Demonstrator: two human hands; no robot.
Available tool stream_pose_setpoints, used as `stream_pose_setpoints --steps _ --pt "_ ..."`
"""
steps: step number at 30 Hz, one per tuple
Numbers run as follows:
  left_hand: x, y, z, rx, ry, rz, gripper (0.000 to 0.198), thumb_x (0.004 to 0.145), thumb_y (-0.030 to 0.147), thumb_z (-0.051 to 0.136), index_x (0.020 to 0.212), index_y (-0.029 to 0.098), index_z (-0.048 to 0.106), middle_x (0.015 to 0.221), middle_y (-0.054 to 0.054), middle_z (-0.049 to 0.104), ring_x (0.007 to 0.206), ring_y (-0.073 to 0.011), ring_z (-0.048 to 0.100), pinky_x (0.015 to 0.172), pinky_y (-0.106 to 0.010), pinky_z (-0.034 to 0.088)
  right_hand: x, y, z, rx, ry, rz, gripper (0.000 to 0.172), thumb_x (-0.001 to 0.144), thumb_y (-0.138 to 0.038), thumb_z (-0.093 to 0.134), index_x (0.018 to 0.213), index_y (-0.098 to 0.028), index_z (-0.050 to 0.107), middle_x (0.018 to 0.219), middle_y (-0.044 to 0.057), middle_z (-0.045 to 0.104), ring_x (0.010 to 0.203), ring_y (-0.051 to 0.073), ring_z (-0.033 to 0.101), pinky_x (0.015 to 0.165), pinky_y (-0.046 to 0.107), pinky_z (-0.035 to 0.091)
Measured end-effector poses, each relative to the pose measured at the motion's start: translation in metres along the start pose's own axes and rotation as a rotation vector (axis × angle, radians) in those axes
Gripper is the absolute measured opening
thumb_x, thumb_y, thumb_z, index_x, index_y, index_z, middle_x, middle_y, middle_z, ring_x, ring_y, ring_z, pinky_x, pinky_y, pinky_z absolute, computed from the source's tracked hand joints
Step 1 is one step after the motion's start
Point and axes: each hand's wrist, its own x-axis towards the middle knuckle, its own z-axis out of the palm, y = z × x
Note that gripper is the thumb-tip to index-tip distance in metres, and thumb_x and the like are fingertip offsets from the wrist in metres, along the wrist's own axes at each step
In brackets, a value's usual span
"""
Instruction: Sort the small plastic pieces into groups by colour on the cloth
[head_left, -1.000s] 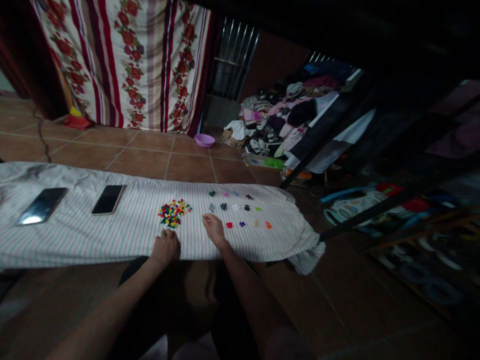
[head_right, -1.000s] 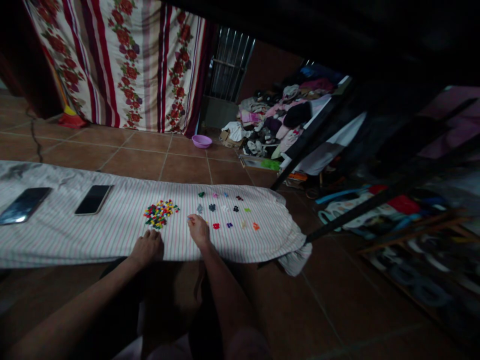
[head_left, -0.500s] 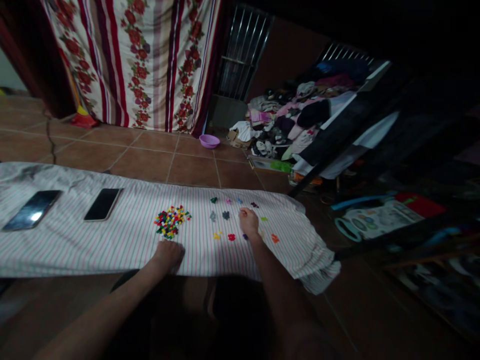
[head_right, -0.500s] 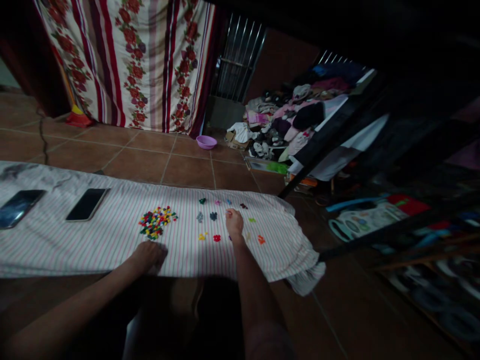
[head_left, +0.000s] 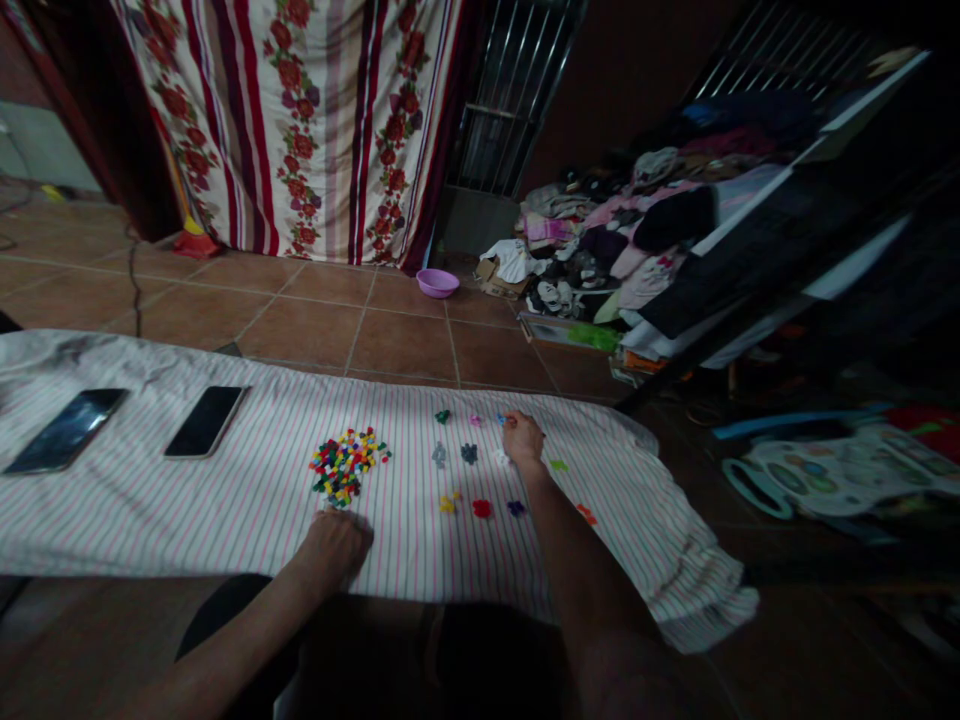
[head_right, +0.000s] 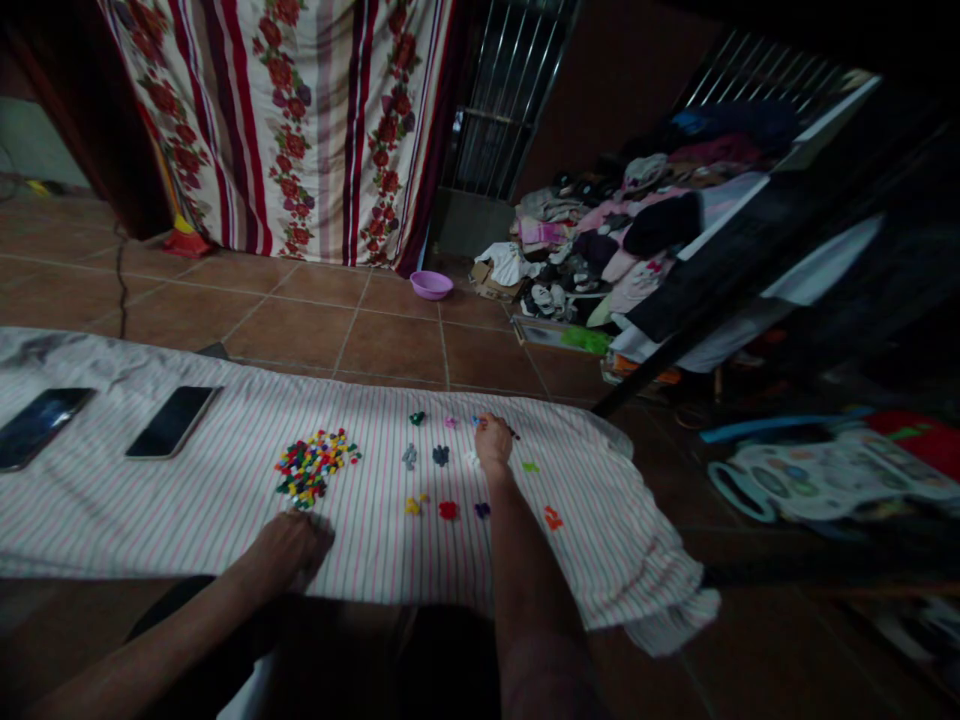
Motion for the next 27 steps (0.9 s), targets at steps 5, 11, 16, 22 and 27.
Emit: stream_pose_setpoints --steps 5,11,16,22,27 --pt "0.006 0.001 0.000 0.028 -0.055 0.005 0.029 0.081 0.005 0.042 0.098 0.012 0.064 0.094 -0.015 0.069 0.089 -0.0253 0.065 0.077 -0.039 0.049 0.009 -0.001 0.006 -0.023 -0.051 0.006 0.032 0.087 -0.014 0.045 0.107 -0.018 0.070 0.098 0.011 0.068 0.090 0.019 0.062 0.078 0.025 0.041" --pt "0.009 0.000 0.007 0.011 -0.068 0.000 0.028 0.082 0.004 0.042 0.098 0.012 0.063 0.095 -0.015 0.069 0.091 -0.0251 0.065 0.085 -0.044 0.047 0.012 0.003 0.010 -0.021 -0.085 0.003 0.035 0.087 -0.014 0.043 0.109 -0.019 0.071 0.097 0.010 0.069 0.090 0.019 0.063 0.078 0.025 0.042" --pt "0.010 -0.004 0.019 -0.037 0.030 0.003 0.020 0.081 0.009 0.048 0.092 0.013 0.063 0.085 -0.012 0.067 0.082 -0.0222 0.063 0.076 -0.038 0.048 0.012 0.011 0.012 0.055 -0.040 0.022 0.036 0.084 -0.014 0.043 0.106 -0.019 0.072 0.097 0.008 0.071 0.090 0.019 0.064 0.080 0.025 0.044" --pt "0.011 -0.004 0.008 -0.096 -0.005 0.021 0.015 0.080 0.013 0.050 0.085 0.015 0.064 0.083 -0.011 0.067 0.081 -0.0220 0.063 0.075 -0.037 0.048 0.004 0.014 0.006 0.152 0.020 0.075 0.034 0.081 -0.016 0.045 0.101 -0.015 0.072 0.096 0.010 0.073 0.089 0.020 0.065 0.081 0.027 0.046" --pt "0.007 -0.002 -0.009 -0.113 -0.079 -0.012 0.020 0.083 0.012 0.046 0.085 0.014 0.066 0.093 -0.014 0.070 0.089 -0.0241 0.065 0.079 -0.039 0.048 -0.012 -0.006 -0.003 0.215 0.060 -0.006 0.034 0.081 -0.017 0.044 0.099 -0.014 0.071 0.097 0.011 0.072 0.089 0.020 0.064 0.083 0.029 0.046"
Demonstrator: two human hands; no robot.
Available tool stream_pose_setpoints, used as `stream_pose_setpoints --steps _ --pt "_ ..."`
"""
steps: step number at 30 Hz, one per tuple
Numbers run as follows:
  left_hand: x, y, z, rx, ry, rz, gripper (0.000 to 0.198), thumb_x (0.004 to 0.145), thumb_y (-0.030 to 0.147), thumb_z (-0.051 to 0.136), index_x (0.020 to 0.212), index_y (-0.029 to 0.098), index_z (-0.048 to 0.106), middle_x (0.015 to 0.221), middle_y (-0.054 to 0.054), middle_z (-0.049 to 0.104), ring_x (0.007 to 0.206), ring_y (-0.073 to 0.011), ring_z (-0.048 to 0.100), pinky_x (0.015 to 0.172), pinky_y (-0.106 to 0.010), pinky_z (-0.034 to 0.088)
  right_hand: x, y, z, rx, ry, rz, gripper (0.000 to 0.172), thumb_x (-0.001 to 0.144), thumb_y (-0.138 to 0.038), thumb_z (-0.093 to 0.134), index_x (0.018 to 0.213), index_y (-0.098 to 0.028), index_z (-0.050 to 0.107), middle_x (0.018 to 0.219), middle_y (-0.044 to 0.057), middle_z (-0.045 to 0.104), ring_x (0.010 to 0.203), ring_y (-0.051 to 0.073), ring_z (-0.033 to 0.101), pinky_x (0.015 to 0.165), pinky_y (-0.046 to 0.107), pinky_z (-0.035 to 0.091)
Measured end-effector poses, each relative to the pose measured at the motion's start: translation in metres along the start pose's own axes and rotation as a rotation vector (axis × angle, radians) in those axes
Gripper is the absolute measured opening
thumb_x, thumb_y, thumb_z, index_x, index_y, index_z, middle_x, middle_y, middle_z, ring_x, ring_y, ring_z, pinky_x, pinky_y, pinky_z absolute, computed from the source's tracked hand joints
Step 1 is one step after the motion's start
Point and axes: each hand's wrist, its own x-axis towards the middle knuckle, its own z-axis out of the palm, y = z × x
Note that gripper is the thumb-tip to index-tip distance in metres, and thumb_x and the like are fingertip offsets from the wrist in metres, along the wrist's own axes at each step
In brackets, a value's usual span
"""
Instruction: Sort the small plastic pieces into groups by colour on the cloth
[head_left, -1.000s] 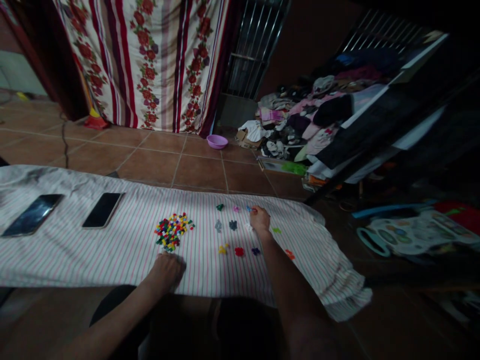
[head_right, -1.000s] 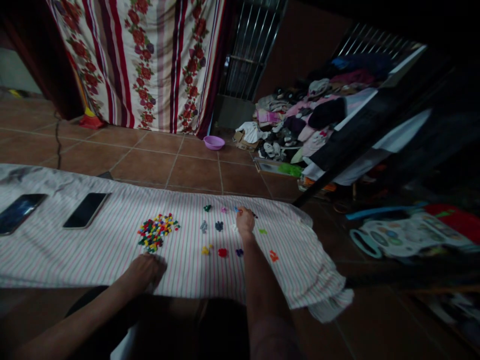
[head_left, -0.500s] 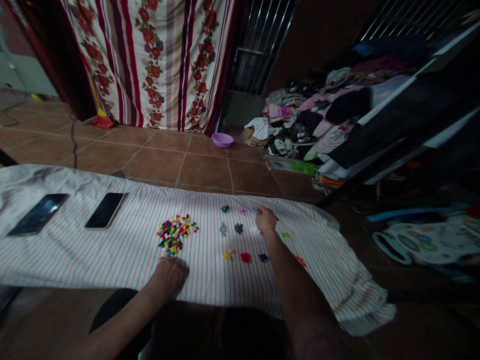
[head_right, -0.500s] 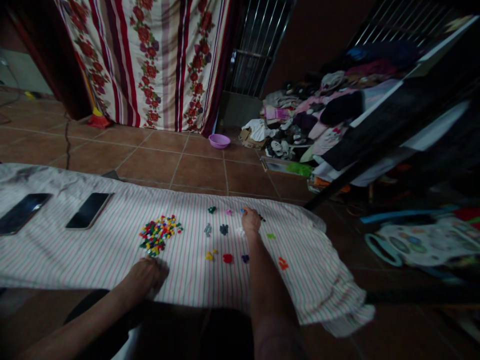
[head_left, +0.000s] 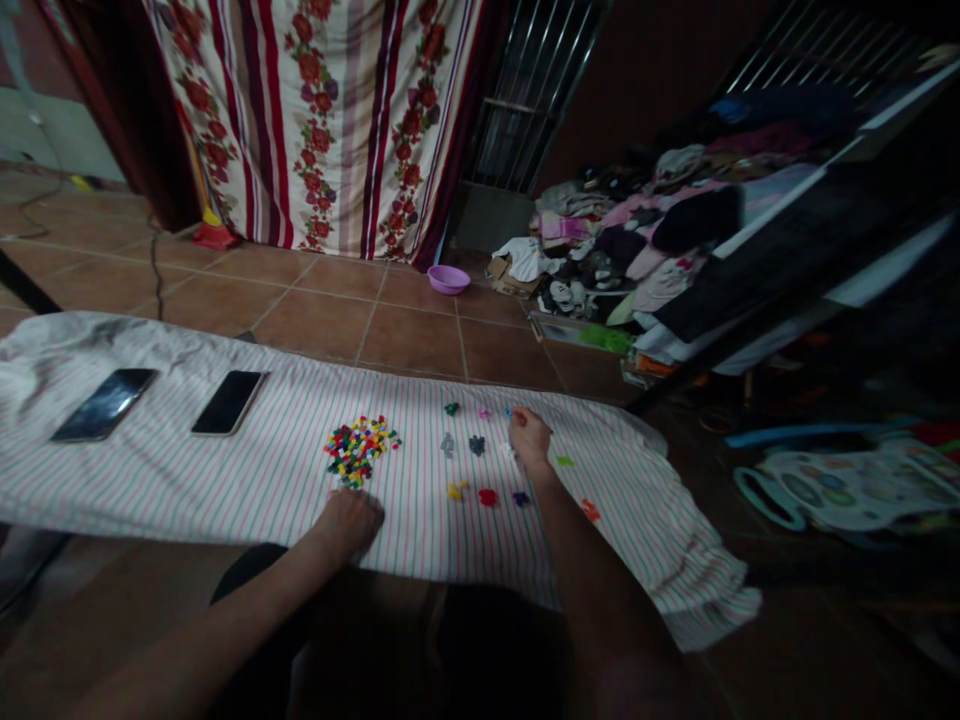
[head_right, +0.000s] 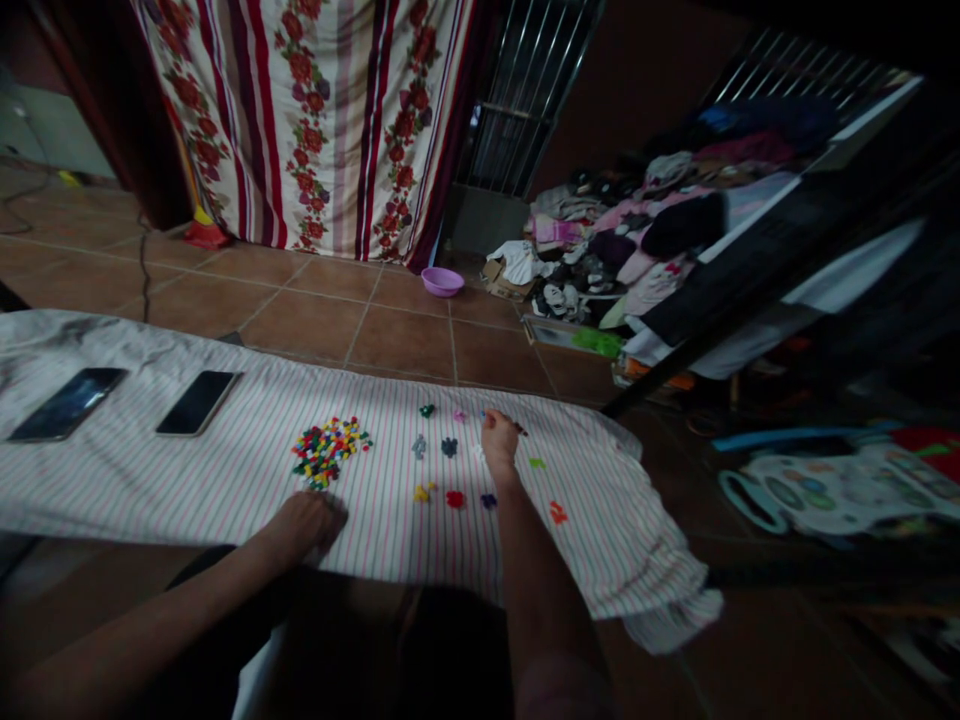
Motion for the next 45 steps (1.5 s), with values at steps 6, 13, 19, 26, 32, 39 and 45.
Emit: stream_pose_setpoints --steps 6,13,19,26,32,39,45 --pt "-0.008 0.003 -0.009 -0.012 -0.012 -0.021 0.017 0.084 0.017 0.052 0.087 0.014 0.068 0.098 -0.016 0.070 0.096 -0.0270 0.065 0.082 -0.041 0.049 -0.031 -0.053 0.007 0.157 -0.126 -0.181 0.031 0.081 -0.019 0.045 0.098 -0.017 0.071 0.098 0.008 0.072 0.089 0.018 0.064 0.084 0.028 0.048" --pt "-0.006 0.003 -0.007 -0.008 0.009 -0.038 0.024 0.083 0.017 0.052 0.100 0.013 0.068 0.101 -0.018 0.069 0.099 -0.0284 0.065 0.082 -0.042 0.051 -0.084 -0.113 0.035 0.269 -0.367 -0.383 0.026 0.083 -0.017 0.050 0.096 -0.021 0.072 0.097 0.003 0.071 0.090 0.015 0.064 0.083 0.025 0.047" --pt "-0.009 0.001 -0.003 0.003 0.028 -0.053 0.020 0.082 0.017 0.053 0.094 0.015 0.069 0.102 -0.017 0.069 0.100 -0.0259 0.064 0.085 -0.040 0.049 -0.119 -0.141 0.057 0.157 -0.452 -0.337 0.027 0.085 -0.012 0.051 0.101 -0.023 0.071 0.101 0.004 0.069 0.090 0.014 0.062 0.083 0.023 0.045" --pt "-0.010 0.000 -0.001 0.006 0.037 -0.077 0.024 0.085 0.015 0.048 0.096 0.014 0.069 0.103 -0.018 0.069 0.102 -0.0259 0.064 0.085 -0.039 0.049 -0.133 -0.148 0.066 0.021 -0.463 -0.309 0.033 0.088 -0.013 0.047 0.113 -0.023 0.067 0.108 0.007 0.063 0.098 0.015 0.059 0.083 0.021 0.042" --pt "-0.009 -0.001 -0.003 0.009 0.014 -0.051 0.021 0.082 0.016 0.053 0.095 0.014 0.069 0.104 -0.018 0.069 0.103 -0.0264 0.064 0.086 -0.040 0.049 -0.133 -0.151 0.067 -0.041 -0.453 -0.279 0.031 0.087 -0.012 0.046 0.110 -0.021 0.066 0.105 0.008 0.063 0.096 0.016 0.059 0.081 0.022 0.041" --pt "-0.003 0.001 -0.004 0.029 -0.022 -0.036 0.020 0.081 0.017 0.056 0.094 0.014 0.071 0.101 -0.018 0.070 0.099 -0.0264 0.066 0.081 -0.039 0.052 -0.129 -0.151 0.065 -0.092 -0.463 -0.220 0.023 0.087 -0.015 0.050 0.105 -0.016 0.065 0.103 0.010 0.066 0.097 0.017 0.060 0.080 0.023 0.041" --pt "-0.002 0.002 -0.004 0.053 -0.018 -0.023 0.023 0.081 0.019 0.055 0.097 0.014 0.071 0.100 -0.020 0.070 0.099 -0.0279 0.066 0.080 -0.040 0.052 -0.133 -0.154 0.065 -0.092 -0.453 -0.181 0.020 0.086 -0.015 0.051 0.101 -0.015 0.064 0.102 0.011 0.066 0.097 0.018 0.060 0.081 0.025 0.041"
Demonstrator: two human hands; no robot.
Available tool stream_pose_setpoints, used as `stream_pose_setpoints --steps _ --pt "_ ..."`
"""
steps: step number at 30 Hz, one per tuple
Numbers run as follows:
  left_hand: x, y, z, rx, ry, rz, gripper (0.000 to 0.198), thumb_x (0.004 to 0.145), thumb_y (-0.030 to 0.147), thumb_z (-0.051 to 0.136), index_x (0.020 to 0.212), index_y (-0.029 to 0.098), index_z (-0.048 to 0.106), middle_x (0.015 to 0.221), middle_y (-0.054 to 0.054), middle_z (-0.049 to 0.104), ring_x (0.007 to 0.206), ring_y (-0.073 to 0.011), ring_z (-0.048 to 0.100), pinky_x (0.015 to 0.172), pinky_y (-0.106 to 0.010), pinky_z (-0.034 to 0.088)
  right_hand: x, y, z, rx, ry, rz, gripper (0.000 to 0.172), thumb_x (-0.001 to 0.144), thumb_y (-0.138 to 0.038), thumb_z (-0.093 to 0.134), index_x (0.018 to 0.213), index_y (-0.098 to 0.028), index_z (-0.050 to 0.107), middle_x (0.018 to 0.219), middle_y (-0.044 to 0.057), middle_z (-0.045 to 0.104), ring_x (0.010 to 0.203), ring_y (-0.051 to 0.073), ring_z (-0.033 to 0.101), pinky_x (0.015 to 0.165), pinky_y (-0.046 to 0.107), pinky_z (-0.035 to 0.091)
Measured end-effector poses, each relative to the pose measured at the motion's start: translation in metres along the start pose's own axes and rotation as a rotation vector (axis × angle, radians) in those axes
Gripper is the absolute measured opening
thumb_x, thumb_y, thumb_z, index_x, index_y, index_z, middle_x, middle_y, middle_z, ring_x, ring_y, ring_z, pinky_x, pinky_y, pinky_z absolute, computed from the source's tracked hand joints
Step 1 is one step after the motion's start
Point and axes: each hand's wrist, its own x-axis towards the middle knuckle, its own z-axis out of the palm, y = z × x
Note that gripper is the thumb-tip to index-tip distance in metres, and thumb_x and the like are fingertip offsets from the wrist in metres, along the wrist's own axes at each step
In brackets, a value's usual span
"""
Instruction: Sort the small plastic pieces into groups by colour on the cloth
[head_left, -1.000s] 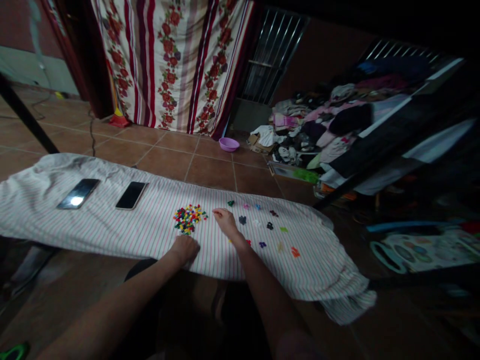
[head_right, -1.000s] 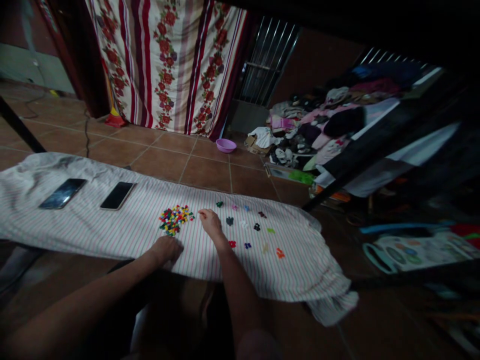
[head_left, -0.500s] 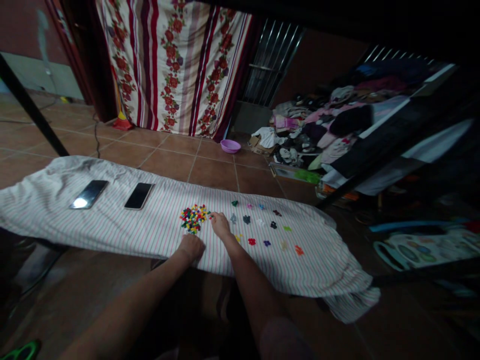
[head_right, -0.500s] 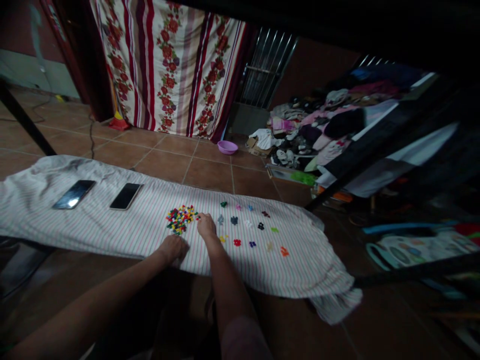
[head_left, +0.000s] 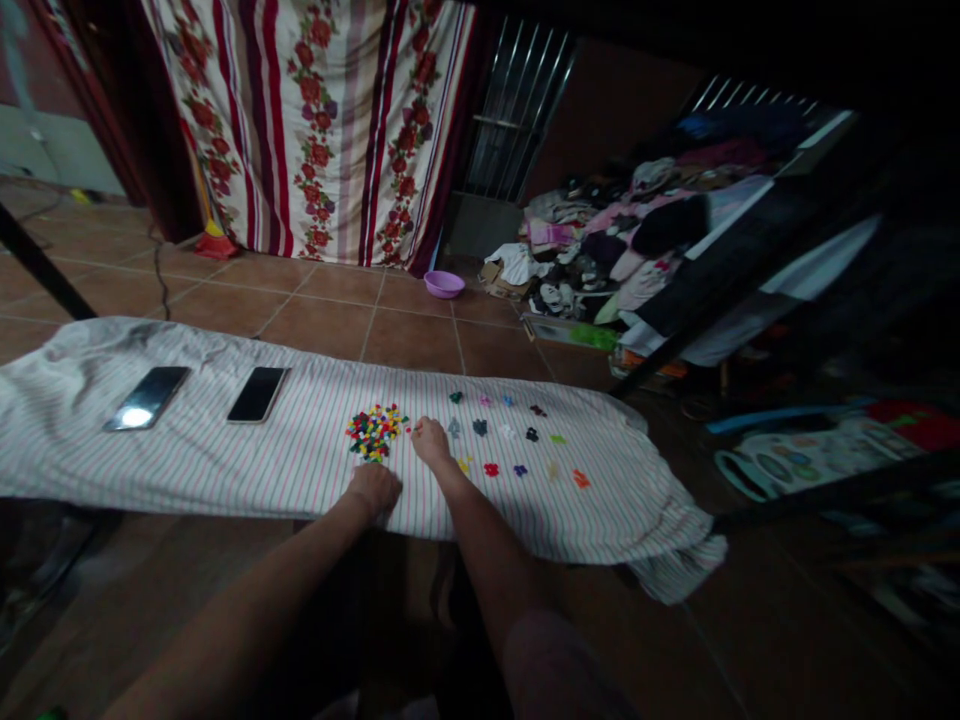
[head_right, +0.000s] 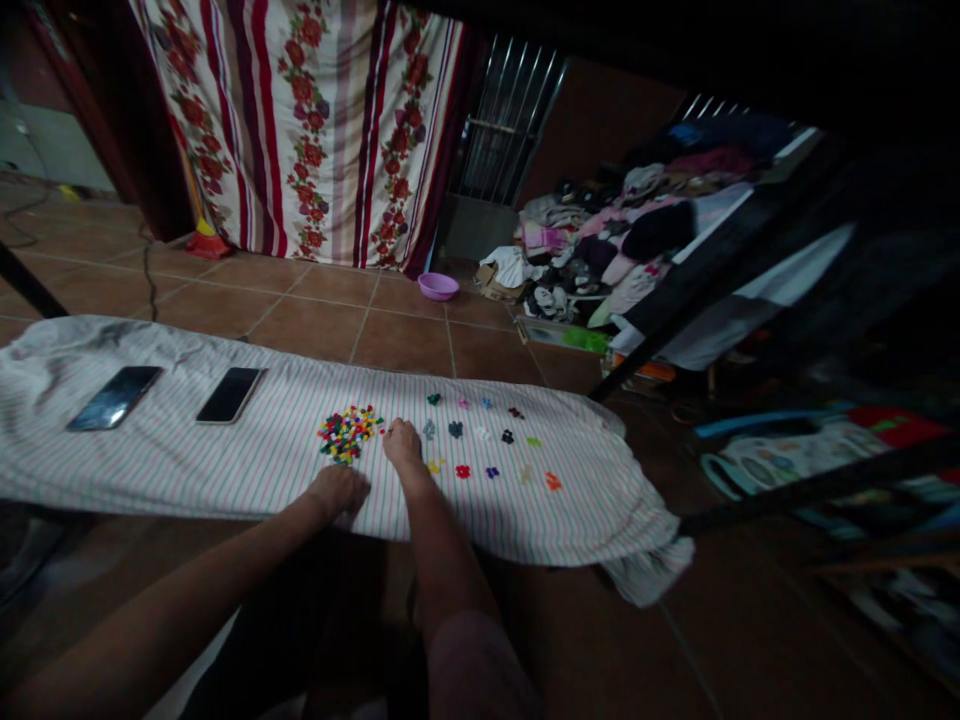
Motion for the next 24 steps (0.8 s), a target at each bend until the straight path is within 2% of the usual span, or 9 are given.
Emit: stream_pose_setpoints --steps 4,11,20,24 --pt "-0.001 0.000 -0.001 0.003 0.004 0.001 0.026 0.082 0.018 0.052 0.102 0.014 0.070 0.105 -0.020 0.069 0.101 -0.0277 0.066 0.081 -0.040 0.052 -0.005 -0.002 0.002 0.002 0.033 0.031 0.018 0.086 -0.015 0.050 0.099 -0.015 0.063 0.101 0.011 0.065 0.097 0.018 0.059 0.082 0.025 0.041" --pt "-0.004 0.002 -0.006 0.008 -0.012 -0.012 0.029 0.084 0.015 0.048 0.103 0.013 0.070 0.103 -0.020 0.070 0.102 -0.0277 0.066 0.082 -0.040 0.053 -0.015 0.006 0.009 0.094 0.095 0.000 0.017 0.089 -0.018 0.047 0.098 -0.016 0.060 0.099 0.009 0.067 0.096 0.017 0.059 0.084 0.025 0.040" --pt "-0.007 0.004 -0.009 0.006 -0.022 -0.004 0.027 0.082 0.016 0.052 0.104 0.015 0.069 0.109 -0.018 0.069 0.105 -0.0275 0.065 0.084 -0.039 0.052 -0.012 0.023 0.011 0.390 0.114 0.031 0.022 0.080 -0.016 0.050 0.096 -0.022 0.063 0.083 -0.002 0.070 0.078 0.012 0.064 0.076 0.024 0.047" --pt "-0.003 0.004 -0.008 0.014 -0.024 -0.002 0.029 0.085 0.015 0.047 0.104 0.013 0.069 0.109 -0.020 0.069 0.105 -0.0289 0.065 0.083 -0.042 0.052 -0.004 0.028 0.012 0.504 0.099 0.037 0.022 0.079 -0.018 0.050 0.095 -0.024 0.064 0.076 -0.004 0.068 0.071 0.012 0.064 0.073 0.025 0.050"
